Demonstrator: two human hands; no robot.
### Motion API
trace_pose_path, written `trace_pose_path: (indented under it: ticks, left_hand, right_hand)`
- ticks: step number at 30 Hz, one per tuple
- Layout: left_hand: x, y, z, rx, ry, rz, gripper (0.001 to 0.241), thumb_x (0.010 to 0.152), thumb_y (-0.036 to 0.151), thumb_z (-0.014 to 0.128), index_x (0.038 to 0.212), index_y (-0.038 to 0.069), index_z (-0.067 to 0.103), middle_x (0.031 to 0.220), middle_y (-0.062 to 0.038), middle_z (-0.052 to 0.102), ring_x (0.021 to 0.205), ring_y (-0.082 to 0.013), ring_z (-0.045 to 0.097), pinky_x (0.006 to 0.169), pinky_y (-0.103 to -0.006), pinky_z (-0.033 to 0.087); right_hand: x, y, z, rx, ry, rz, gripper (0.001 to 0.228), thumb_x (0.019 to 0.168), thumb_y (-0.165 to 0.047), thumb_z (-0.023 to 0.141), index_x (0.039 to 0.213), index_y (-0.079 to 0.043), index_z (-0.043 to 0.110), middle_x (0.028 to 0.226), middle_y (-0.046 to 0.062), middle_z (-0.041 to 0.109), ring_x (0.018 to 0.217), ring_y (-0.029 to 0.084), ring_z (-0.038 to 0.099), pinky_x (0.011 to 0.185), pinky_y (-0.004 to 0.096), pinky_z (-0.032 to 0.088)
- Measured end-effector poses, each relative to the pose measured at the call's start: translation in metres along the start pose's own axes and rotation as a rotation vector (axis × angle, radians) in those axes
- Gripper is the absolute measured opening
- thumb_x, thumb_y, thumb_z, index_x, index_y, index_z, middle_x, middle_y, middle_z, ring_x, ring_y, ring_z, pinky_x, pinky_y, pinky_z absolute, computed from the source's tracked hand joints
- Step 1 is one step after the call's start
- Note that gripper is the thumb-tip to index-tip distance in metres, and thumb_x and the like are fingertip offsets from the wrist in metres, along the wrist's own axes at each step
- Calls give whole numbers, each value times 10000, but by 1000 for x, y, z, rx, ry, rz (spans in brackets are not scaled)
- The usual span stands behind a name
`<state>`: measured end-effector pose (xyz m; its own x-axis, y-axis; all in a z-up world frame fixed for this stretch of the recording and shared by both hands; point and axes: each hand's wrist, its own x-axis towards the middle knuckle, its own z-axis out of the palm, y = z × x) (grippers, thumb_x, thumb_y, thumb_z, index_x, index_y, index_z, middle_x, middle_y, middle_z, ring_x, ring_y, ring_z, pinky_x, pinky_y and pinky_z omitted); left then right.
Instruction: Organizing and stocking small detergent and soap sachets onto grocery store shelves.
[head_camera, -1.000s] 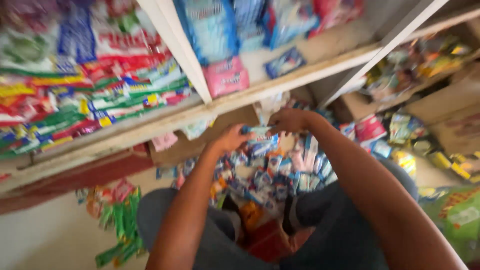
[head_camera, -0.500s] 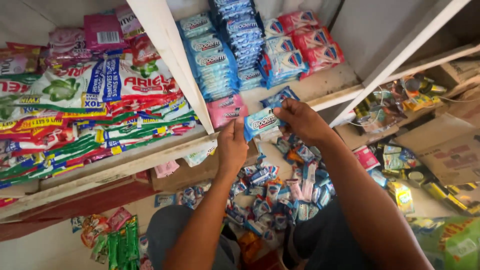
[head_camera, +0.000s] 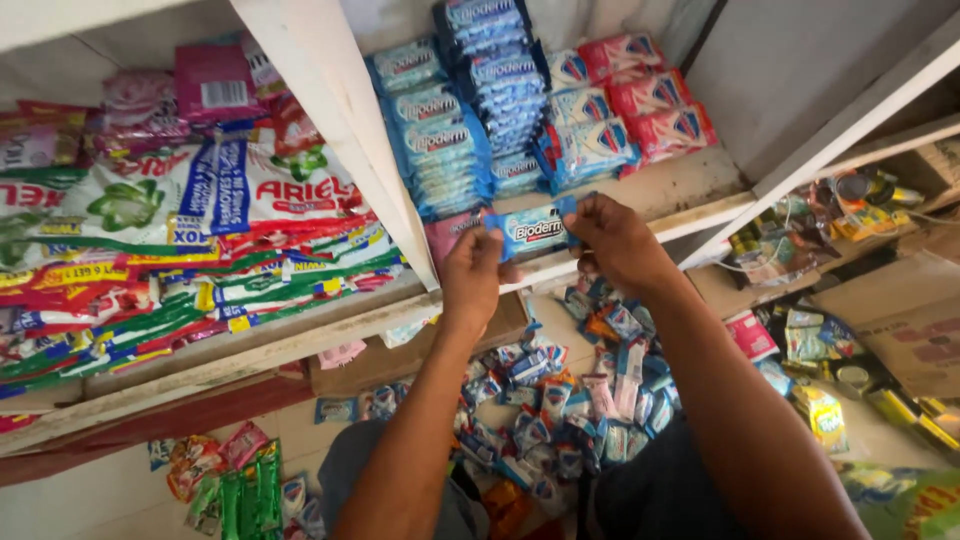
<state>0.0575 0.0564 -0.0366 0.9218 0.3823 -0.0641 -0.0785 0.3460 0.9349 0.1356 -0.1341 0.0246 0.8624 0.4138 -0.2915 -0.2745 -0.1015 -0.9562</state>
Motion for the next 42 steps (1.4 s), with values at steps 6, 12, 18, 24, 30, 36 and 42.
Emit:
trace_pose_path:
  ticks: [6,12,18,24,30,36,42]
  left_hand:
    - [24,-44,-5,-249,-24,-24,125,1012,118,654,1078,11,652,873,-44,665,747,-166,697,699,-323,608]
    - [46,-67,1,-521,15,-110,201,953,41,640,1153,33,621,958,-61,671,866,-199,700,878,-409,642]
    - [47,-48,17,-385,61,-165,303,977,85,632,1273,39,589,1009,-69,678,880,-202,674,877,-437,630]
    - [59,-48,21,-334,145,-156,338,961,84,632,1293,97,567,1023,-58,638,852,-214,671,817,-429,636]
    - [73,-67,21,-385,116,-126,289,969,102,651,1250,79,587,1011,-91,654,784,-210,657,690,-387,599]
    - [73,-76,25,-526,205,4,252,934,51,634,1159,96,530,996,-69,629,823,-248,711,639,-355,578]
    - [68,-71,24,-397,136,100,191,972,5,552,1157,45,574,989,-84,637,759,-208,650,602,-321,530]
  right_hand:
    - [40,46,-26,125,-25,-181,237,944,-37,632,1169,34,618,862,68,664,754,152,644,693,310,556]
    - [55,58,-22,433,86,-75,227,954,-33,643,1151,53,572,945,120,697,845,239,712,784,378,608]
    - [55,33,0,354,149,-174,341,928,-54,641,1252,31,576,946,149,719,786,234,723,688,350,598]
    - [56,16,22,61,282,-249,409,963,-134,658,1346,-6,591,880,136,710,648,176,683,557,312,571]
    - [60,10,30,-50,420,-306,328,947,-137,673,1229,9,590,816,125,714,553,161,669,480,325,549]
    - [59,9,41,-208,478,-356,226,968,-145,631,1161,-27,634,798,101,739,536,141,675,485,306,534]
    - [72,25,38,-438,530,-475,169,959,-171,659,1065,-41,678,829,157,749,676,274,726,589,382,554]
